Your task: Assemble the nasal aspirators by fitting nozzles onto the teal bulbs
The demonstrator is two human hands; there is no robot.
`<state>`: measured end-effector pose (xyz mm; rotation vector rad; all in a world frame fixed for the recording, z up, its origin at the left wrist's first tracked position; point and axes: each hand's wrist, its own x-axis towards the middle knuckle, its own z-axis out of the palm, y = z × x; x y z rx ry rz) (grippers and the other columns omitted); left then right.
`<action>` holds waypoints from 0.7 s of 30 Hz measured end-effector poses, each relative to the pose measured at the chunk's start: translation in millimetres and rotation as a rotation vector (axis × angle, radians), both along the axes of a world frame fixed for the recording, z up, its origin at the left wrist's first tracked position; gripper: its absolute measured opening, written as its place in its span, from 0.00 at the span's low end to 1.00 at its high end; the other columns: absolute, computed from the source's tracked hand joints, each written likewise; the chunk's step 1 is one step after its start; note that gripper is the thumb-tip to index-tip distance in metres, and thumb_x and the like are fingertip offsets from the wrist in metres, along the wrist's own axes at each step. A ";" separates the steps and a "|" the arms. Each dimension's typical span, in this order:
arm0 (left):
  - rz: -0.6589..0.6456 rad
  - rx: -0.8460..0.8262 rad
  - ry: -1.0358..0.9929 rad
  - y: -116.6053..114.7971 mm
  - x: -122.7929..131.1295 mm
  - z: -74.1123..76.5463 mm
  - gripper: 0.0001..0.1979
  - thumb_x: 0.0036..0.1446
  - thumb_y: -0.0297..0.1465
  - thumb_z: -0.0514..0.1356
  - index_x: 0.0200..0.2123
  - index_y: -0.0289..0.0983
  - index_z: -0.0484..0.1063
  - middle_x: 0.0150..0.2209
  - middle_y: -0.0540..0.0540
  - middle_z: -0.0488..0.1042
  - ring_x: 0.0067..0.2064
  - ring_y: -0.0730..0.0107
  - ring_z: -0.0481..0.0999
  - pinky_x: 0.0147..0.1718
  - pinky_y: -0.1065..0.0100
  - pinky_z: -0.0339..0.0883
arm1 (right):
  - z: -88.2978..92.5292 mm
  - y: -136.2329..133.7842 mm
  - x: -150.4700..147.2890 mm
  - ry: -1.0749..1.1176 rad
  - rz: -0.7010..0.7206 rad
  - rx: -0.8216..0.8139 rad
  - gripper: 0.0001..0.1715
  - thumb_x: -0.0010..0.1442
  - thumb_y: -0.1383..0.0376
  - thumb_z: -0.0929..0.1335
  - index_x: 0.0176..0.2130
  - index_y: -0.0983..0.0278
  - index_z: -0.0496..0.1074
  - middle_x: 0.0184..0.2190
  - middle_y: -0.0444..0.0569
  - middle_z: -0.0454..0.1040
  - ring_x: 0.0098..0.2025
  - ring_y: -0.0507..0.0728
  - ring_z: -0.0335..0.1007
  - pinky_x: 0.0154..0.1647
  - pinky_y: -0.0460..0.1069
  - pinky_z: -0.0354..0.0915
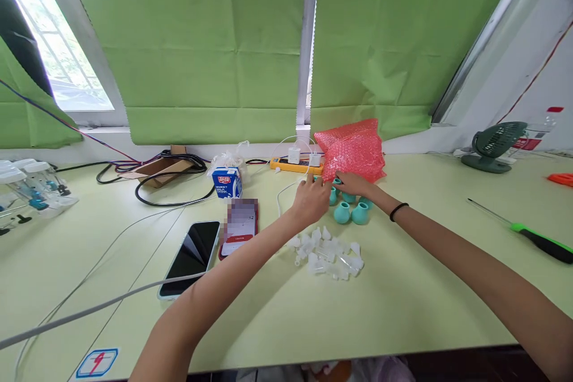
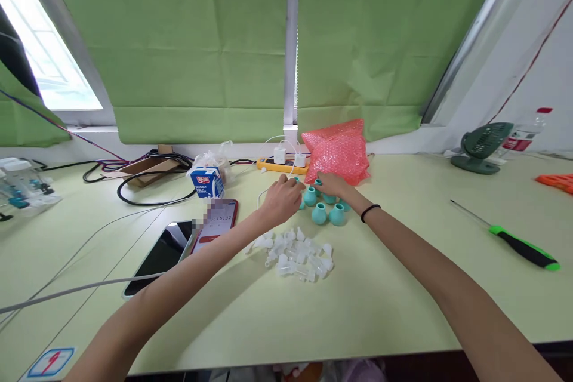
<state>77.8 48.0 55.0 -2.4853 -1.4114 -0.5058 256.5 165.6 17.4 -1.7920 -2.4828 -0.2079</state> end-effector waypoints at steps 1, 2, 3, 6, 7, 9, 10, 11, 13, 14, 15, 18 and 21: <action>-0.006 -0.026 0.025 6.5 -2.9 -6.3 0.10 0.53 0.26 0.49 0.39 0.36 0.66 0.38 0.42 0.69 0.44 0.58 0.62 0.36 0.62 0.60 | 1.3 -0.9 -0.2 0.011 -0.003 0.020 0.23 0.54 0.52 0.59 0.40 0.67 0.63 0.36 0.58 0.71 0.38 0.61 0.66 0.32 0.49 0.58; -0.011 -0.051 0.047 13.2 -5.1 -12.6 0.09 0.51 0.26 0.52 0.36 0.36 0.68 0.36 0.41 0.69 0.44 0.57 0.62 0.37 0.62 0.60 | 2.9 -2.1 -0.5 0.027 -0.006 0.047 0.23 0.53 0.52 0.60 0.39 0.67 0.63 0.35 0.57 0.71 0.37 0.62 0.66 0.32 0.50 0.58; -0.017 -0.075 0.064 19.5 -6.3 -18.8 0.08 0.49 0.26 0.54 0.34 0.35 0.69 0.35 0.41 0.70 0.44 0.56 0.61 0.37 0.62 0.61 | 5.0 -3.4 -0.8 0.046 -0.011 0.080 0.22 0.52 0.52 0.60 0.39 0.66 0.63 0.34 0.57 0.71 0.37 0.62 0.66 0.33 0.51 0.58; -0.011 -0.120 0.077 32.3 -6.2 -33.7 0.09 0.47 0.24 0.55 0.34 0.35 0.70 0.35 0.41 0.70 0.45 0.55 0.61 0.37 0.62 0.60 | 14.1 -8.4 -1.2 0.118 -0.025 0.197 0.19 0.54 0.54 0.59 0.38 0.66 0.63 0.36 0.57 0.71 0.39 0.64 0.65 0.34 0.53 0.58; -0.005 -0.124 0.071 34.3 -5.4 -37.1 0.10 0.47 0.24 0.55 0.35 0.36 0.69 0.37 0.41 0.69 0.46 0.55 0.60 0.38 0.62 0.60 | 17.8 -11.3 -1.4 0.148 -0.023 0.234 0.18 0.54 0.56 0.59 0.38 0.66 0.63 0.36 0.56 0.70 0.39 0.63 0.64 0.34 0.53 0.58; 0.016 -0.128 0.048 35.9 -4.2 -41.6 0.11 0.48 0.24 0.54 0.37 0.35 0.69 0.41 0.40 0.67 0.48 0.55 0.58 0.39 0.61 0.59 | 24.5 -21.6 -2.0 0.212 -0.004 0.296 0.15 0.55 0.59 0.58 0.38 0.66 0.62 0.34 0.54 0.70 0.39 0.60 0.65 0.34 0.52 0.59; 0.033 -0.131 0.032 36.0 -4.0 -42.9 0.11 0.48 0.24 0.54 0.37 0.35 0.69 0.42 0.39 0.66 0.49 0.55 0.58 0.40 0.60 0.58 | 26.9 -29.8 -2.4 0.242 0.012 0.320 0.13 0.56 0.60 0.58 0.38 0.66 0.62 0.34 0.53 0.70 0.38 0.58 0.65 0.35 0.51 0.60; 0.052 -0.136 0.013 36.0 -4.3 -43.9 0.10 0.48 0.26 0.55 0.36 0.34 0.69 0.43 0.38 0.66 0.49 0.54 0.58 0.41 0.59 0.57 | 28.4 -40.1 -2.8 0.270 0.029 0.341 0.12 0.56 0.61 0.57 0.38 0.65 0.61 0.33 0.51 0.70 0.37 0.57 0.65 0.35 0.50 0.60; 0.097 -0.152 -0.036 36.0 -6.3 -45.6 0.10 0.47 0.29 0.56 0.36 0.34 0.69 0.42 0.38 0.66 0.48 0.54 0.60 0.41 0.58 0.57 | 28.7 -65.3 -2.8 0.322 0.076 0.388 0.12 0.57 0.61 0.57 0.38 0.65 0.61 0.35 0.51 0.69 0.37 0.55 0.65 0.37 0.48 0.61; 0.119 -0.164 -0.066 36.4 -7.8 -46.5 0.12 0.46 0.31 0.56 0.36 0.35 0.68 0.42 0.39 0.66 0.47 0.54 0.62 0.40 0.59 0.58 | 28.0 -78.1 -1.8 0.350 0.100 0.419 0.13 0.57 0.60 0.56 0.37 0.65 0.61 0.35 0.51 0.69 0.37 0.55 0.65 0.38 0.49 0.60; 0.138 -0.178 -0.099 37.0 -9.6 -47.5 0.13 0.46 0.33 0.57 0.37 0.36 0.67 0.41 0.40 0.67 0.45 0.56 0.64 0.39 0.60 0.59 | 27.3 -89.4 -0.1 0.393 0.160 0.464 0.13 0.57 0.60 0.57 0.37 0.65 0.62 0.35 0.52 0.69 0.38 0.56 0.65 0.39 0.49 0.60; 0.173 -0.224 -0.212 40.0 -14.3 -51.5 0.15 0.46 0.37 0.56 0.39 0.39 0.65 0.36 0.44 0.70 0.38 0.62 0.69 0.33 0.65 0.62 | 28.9 -100.8 10.3 0.368 0.192 0.443 0.14 0.57 0.61 0.57 0.38 0.66 0.63 0.37 0.54 0.68 0.41 0.58 0.63 0.41 0.51 0.59; 0.177 -0.262 -0.321 43.5 -15.8 -55.7 0.12 0.47 0.36 0.55 0.37 0.39 0.65 0.33 0.47 0.71 0.35 0.66 0.71 0.31 0.69 0.62 | 35.9 -73.1 23.2 0.205 0.096 0.192 0.14 0.56 0.63 0.59 0.40 0.67 0.64 0.40 0.54 0.69 0.42 0.58 0.64 0.40 0.50 0.60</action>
